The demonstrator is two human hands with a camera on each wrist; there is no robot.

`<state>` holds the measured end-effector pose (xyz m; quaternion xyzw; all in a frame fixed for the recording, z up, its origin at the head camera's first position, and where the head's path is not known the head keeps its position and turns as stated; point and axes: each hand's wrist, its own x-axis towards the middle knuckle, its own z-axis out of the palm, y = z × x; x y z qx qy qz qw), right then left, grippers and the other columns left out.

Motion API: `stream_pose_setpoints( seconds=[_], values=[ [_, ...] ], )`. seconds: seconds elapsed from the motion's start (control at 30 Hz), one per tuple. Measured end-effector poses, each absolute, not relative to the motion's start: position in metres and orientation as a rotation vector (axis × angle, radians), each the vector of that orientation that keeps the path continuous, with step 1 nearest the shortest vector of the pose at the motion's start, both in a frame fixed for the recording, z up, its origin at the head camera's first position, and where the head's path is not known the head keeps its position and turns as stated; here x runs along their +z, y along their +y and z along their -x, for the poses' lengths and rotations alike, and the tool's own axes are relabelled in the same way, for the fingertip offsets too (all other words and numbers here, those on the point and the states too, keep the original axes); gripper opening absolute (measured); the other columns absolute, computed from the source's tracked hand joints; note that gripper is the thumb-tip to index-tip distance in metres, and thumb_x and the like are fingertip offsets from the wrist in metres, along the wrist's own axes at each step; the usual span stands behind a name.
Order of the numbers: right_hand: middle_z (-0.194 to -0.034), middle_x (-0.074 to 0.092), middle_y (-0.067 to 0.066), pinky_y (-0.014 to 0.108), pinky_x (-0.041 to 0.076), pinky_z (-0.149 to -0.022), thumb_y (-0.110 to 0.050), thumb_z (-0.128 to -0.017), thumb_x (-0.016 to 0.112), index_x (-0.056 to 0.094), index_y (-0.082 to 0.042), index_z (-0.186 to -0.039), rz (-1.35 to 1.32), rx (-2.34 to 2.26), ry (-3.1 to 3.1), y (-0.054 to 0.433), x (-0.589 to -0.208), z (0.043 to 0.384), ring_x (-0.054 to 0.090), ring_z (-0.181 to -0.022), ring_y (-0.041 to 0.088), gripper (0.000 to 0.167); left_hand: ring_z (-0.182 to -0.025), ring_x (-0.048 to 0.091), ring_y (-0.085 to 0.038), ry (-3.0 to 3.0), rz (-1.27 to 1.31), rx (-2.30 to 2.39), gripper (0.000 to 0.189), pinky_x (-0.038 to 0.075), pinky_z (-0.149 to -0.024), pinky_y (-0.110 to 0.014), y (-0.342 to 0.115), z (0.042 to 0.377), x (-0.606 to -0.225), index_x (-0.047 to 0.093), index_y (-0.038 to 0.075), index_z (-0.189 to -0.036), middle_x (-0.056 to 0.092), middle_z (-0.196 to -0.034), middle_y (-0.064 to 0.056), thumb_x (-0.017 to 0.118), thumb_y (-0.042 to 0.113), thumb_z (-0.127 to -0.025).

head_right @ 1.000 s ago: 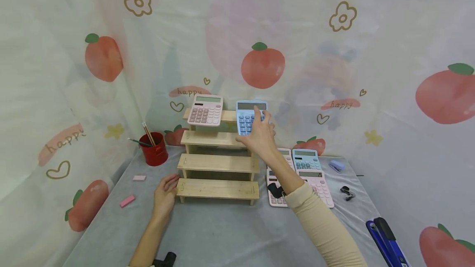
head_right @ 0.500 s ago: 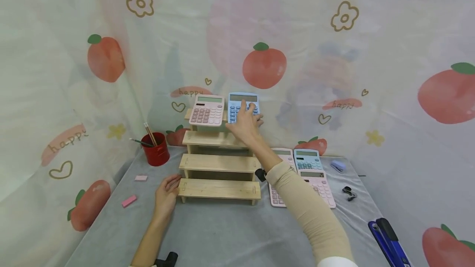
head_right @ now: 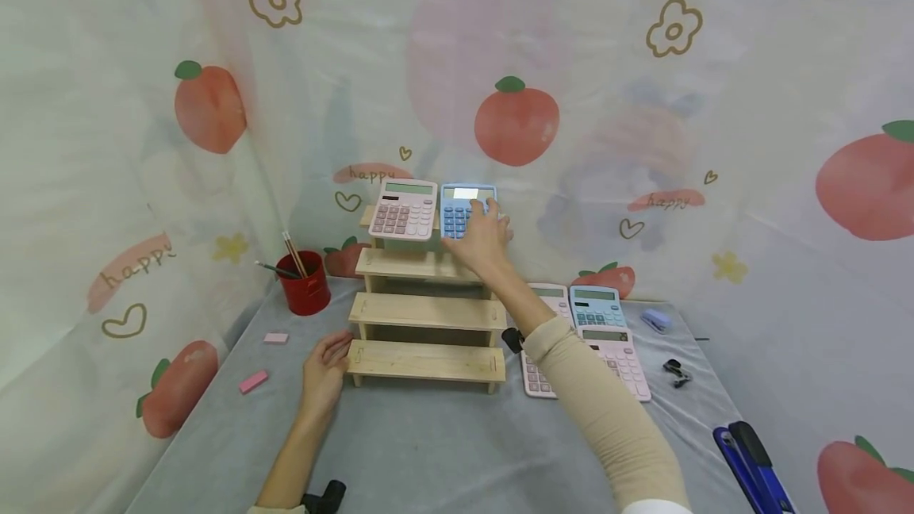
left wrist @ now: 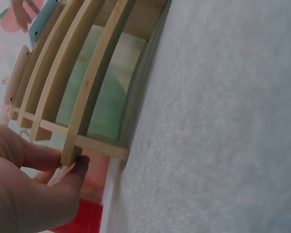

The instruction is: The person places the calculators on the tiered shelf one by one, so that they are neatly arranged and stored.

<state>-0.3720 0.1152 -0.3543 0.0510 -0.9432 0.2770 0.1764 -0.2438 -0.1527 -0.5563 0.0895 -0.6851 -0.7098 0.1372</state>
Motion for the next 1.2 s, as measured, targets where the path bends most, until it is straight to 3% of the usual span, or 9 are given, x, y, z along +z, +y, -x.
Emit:
stream_pose_setpoints(
  seconds=[0.3, 0.73, 1.2],
  values=[
    [-0.165, 0.028, 0.023, 0.061, 0.04, -0.114, -0.044, -0.085, 0.086, 0.042, 0.0, -0.154, -0.21, 0.805, -2.613, 0.153, -0.359, 0.338, 0.041, -0.143, 0.046, 0.093, -0.138, 0.054, -0.041, -1.994, -0.275, -2.057, 0.044, 0.044, -0.112, -0.049, -0.151, 0.245, -0.556, 0.054, -0.009, -0.138, 0.057, -0.143, -0.029, 0.048, -0.019, -0.095],
    [-0.162, 0.032, 0.024, 0.068, 0.048, -0.1, -0.043, -0.087, 0.083, 0.044, -0.003, -0.153, -0.243, 0.763, -2.601, 0.221, -0.379, 0.291, 0.047, -0.135, 0.051, 0.086, -0.141, 0.051, -0.04, -1.989, -0.307, -2.112, 0.048, 0.039, -0.116, -0.051, -0.157, 0.243, -0.553, 0.051, -0.008, -0.143, 0.054, -0.147, -0.029, 0.047, -0.017, -0.096],
    [-0.157, 0.036, 0.027, 0.071, 0.046, -0.098, -0.046, -0.089, 0.082, 0.047, -0.001, -0.15, -0.184, 0.705, -2.646, 0.299, -0.421, 0.252, 0.048, -0.132, 0.054, 0.084, -0.142, 0.048, -0.041, -1.972, -0.298, -2.126, 0.05, 0.038, -0.116, -0.052, -0.153, 0.243, -0.553, 0.046, -0.009, -0.145, 0.051, -0.149, -0.031, 0.045, -0.018, -0.096]
  ],
)
